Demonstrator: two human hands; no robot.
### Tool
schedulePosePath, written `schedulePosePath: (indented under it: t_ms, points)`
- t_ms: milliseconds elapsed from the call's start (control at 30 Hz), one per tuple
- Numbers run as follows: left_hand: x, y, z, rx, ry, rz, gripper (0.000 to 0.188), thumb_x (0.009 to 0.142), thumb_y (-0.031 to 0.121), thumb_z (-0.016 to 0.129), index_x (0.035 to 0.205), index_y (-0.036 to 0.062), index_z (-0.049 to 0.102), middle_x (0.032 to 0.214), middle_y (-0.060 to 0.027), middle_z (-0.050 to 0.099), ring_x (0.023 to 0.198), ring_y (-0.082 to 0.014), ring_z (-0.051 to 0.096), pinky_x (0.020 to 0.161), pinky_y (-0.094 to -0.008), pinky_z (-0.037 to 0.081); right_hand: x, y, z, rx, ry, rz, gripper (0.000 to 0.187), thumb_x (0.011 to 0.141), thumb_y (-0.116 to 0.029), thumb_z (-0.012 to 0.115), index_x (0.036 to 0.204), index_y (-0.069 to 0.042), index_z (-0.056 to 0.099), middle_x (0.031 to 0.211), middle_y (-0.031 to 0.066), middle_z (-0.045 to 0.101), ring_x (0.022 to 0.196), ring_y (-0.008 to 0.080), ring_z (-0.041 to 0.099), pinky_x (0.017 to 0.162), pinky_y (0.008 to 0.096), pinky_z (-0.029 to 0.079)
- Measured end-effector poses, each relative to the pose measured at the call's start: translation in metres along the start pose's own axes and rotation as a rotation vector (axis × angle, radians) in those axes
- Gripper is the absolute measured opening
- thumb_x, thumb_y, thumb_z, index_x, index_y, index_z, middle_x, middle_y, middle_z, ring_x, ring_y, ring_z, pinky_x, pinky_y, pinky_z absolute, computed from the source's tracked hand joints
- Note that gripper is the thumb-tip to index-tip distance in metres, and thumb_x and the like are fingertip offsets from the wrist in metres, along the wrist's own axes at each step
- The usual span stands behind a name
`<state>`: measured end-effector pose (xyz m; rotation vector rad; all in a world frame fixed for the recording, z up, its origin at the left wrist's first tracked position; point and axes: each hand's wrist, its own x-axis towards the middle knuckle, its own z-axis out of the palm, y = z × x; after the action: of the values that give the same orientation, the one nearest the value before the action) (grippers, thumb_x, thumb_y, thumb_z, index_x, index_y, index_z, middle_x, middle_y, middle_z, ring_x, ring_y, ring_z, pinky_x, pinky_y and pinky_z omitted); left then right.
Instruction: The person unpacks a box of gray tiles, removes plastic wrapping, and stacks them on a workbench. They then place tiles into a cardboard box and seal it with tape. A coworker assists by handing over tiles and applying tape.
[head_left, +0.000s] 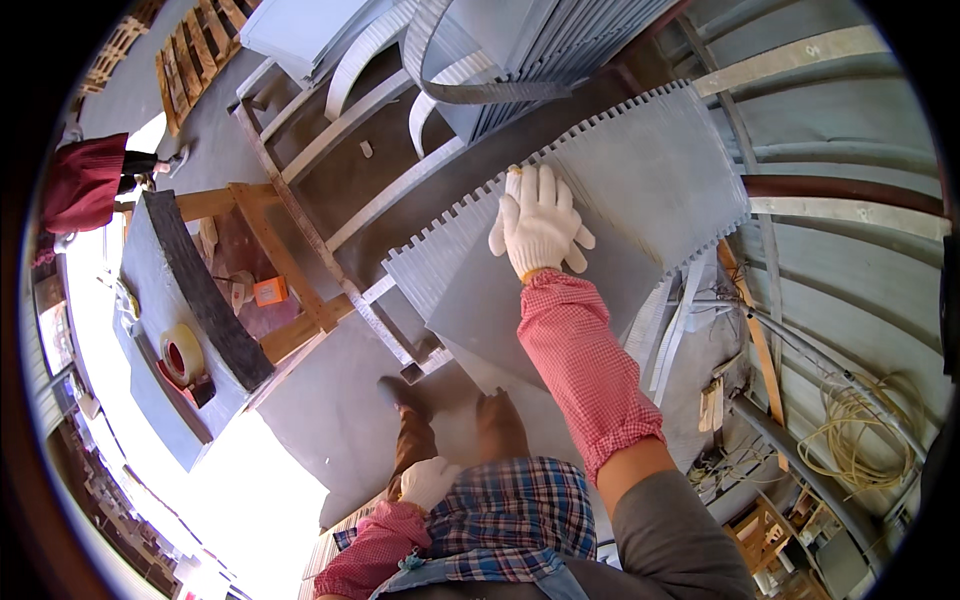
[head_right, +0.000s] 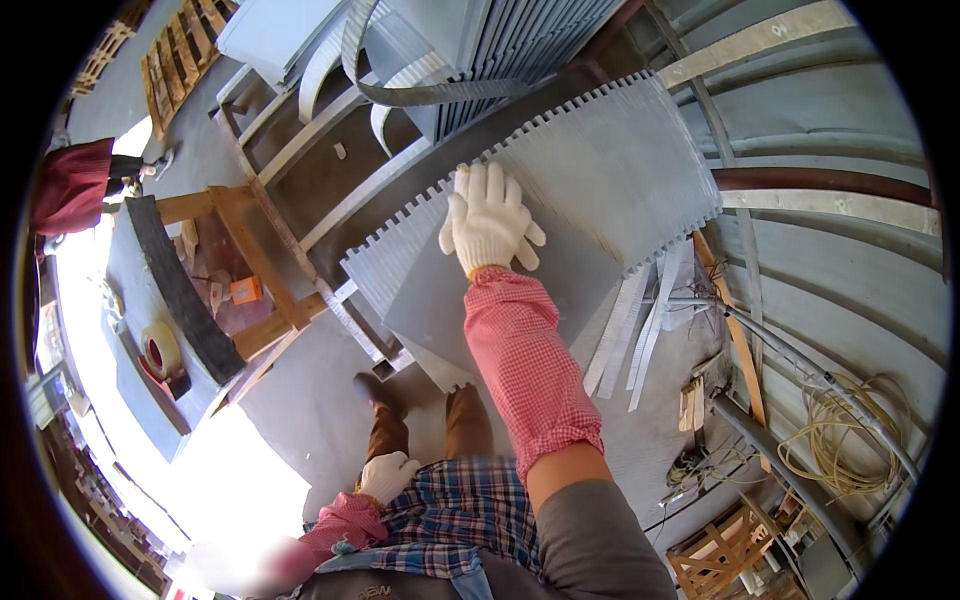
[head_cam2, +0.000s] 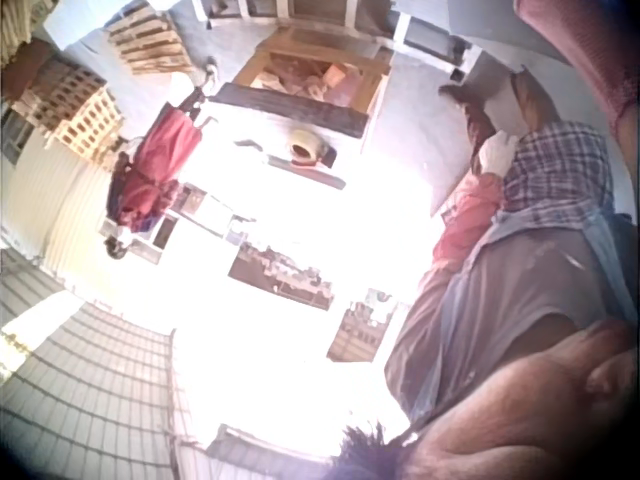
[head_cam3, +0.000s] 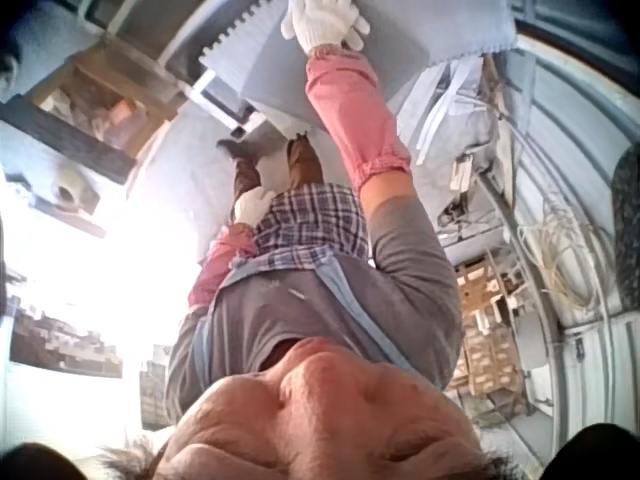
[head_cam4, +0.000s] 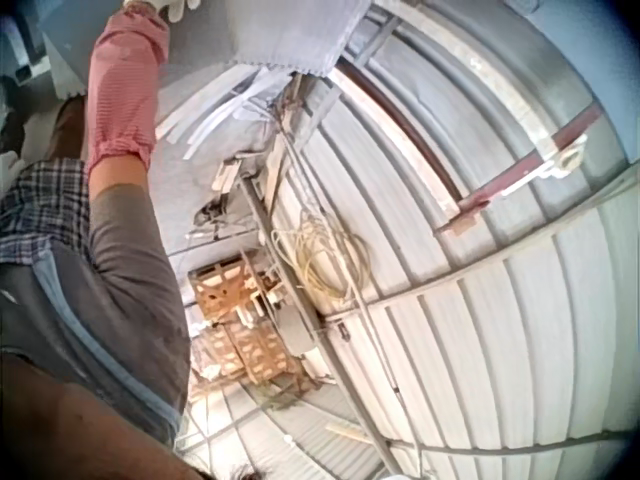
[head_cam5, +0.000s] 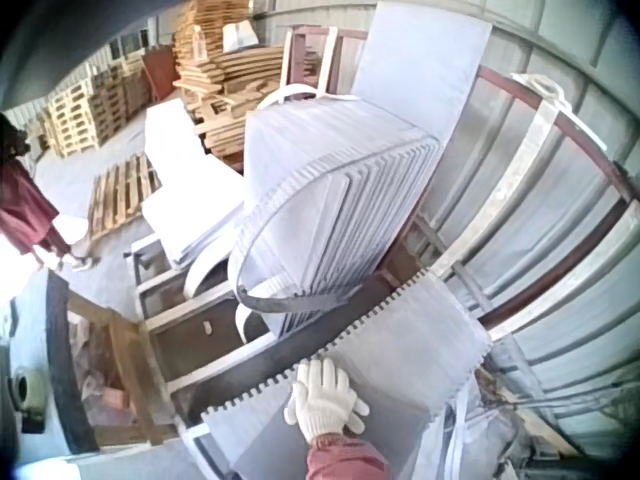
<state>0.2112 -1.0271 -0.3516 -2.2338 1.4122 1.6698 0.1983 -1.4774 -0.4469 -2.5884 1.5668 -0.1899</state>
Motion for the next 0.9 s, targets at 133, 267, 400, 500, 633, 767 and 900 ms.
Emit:
schedulePosePath:
  t_ms: [133, 267, 400, 500, 633, 767, 900]
  points:
    - [0.011, -0.033, 0.051, -0.021, 0.012, -0.058, 0.030, 0.099, 0.036, 0.055, 0.100, 0.0117, 0.073, 0.096, -0.0139, 0.070, 0.090, -0.0384, 0.069, 0.079, -0.0489, 0.054, -0.048, -0.057, -0.009, 0.067, -0.001, -0.252, 0.053, 0.090, -0.043, 0.069, 0.131, -0.010, 0.061, 0.136, 0.0083, 0.059, 0.122, 0.0277, 0.054, 0.095, 0.0382, 0.048]
    - [0.031, 0.013, 0.003, -0.315, -0.023, -0.252, 0.040, 0.098, 0.045, 0.053, 0.098, 0.0105, 0.074, 0.097, -0.0190, 0.071, 0.095, -0.0440, 0.067, 0.086, -0.0527, 0.052, -0.159, -0.054, -0.029, 0.196, -0.100, -0.513, 0.057, 0.083, -0.041, 0.075, 0.129, -0.010, 0.060, 0.132, 0.0075, 0.059, 0.119, 0.0273, 0.055, 0.088, 0.0394, 0.050]
    - [0.019, 0.017, -0.015, -0.391, 0.031, -0.283, 0.041, 0.097, 0.042, 0.054, 0.099, 0.0057, 0.073, 0.096, -0.0180, 0.072, 0.095, -0.0397, 0.069, 0.085, -0.0487, 0.053, -0.156, 0.031, -0.043, -0.048, -0.218, -0.279, 0.050, 0.086, -0.038, 0.067, 0.127, -0.010, 0.060, 0.128, 0.0097, 0.059, 0.114, 0.0308, 0.056, 0.083, 0.0406, 0.051]
    - [0.007, 0.000, -0.002, -0.349, 0.005, -0.345, 0.043, 0.096, 0.044, 0.056, 0.099, 0.0052, 0.073, 0.097, -0.0193, 0.073, 0.096, -0.0414, 0.069, 0.085, -0.0504, 0.053, -0.119, 0.113, -0.034, -0.263, 0.008, -0.030, 0.055, 0.100, -0.046, 0.054, 0.139, -0.007, 0.055, 0.146, 0.0184, 0.052, 0.131, 0.0379, 0.051, 0.097, 0.0497, 0.049]
    - [-0.007, -0.028, 0.038, -0.369, 0.004, -0.356, 0.044, 0.096, 0.044, 0.058, 0.098, 0.0036, 0.073, 0.096, -0.0206, 0.073, 0.095, -0.0416, 0.069, 0.085, -0.0505, 0.053, -0.030, 0.112, -0.001, -0.292, 0.178, 0.036, 0.055, 0.100, -0.046, 0.055, 0.141, -0.009, 0.053, 0.149, 0.0180, 0.051, 0.133, 0.0368, 0.051, 0.101, 0.0504, 0.048]
    - [-0.013, -0.018, 0.040, -0.367, 0.020, -0.380, 0.044, 0.096, 0.044, 0.058, 0.097, 0.0024, 0.074, 0.095, -0.0206, 0.073, 0.095, -0.0408, 0.069, 0.085, -0.0495, 0.053, -0.004, 0.002, 0.000, -0.201, 0.140, -0.187, 0.053, 0.097, -0.047, 0.062, 0.137, -0.013, 0.056, 0.145, 0.0155, 0.055, 0.130, 0.0331, 0.053, 0.098, 0.0470, 0.048]
    - [-0.012, -0.018, 0.048, -0.370, 0.006, -0.392, 0.044, 0.096, 0.044, 0.059, 0.100, 0.0033, 0.076, 0.095, -0.0206, 0.074, 0.097, -0.0422, 0.069, 0.088, -0.0496, 0.054, -0.055, -0.069, 0.000, -0.013, 0.100, -0.437, 0.056, 0.087, -0.043, 0.071, 0.132, -0.012, 0.060, 0.136, 0.0134, 0.059, 0.124, 0.0301, 0.056, 0.094, 0.0435, 0.046]
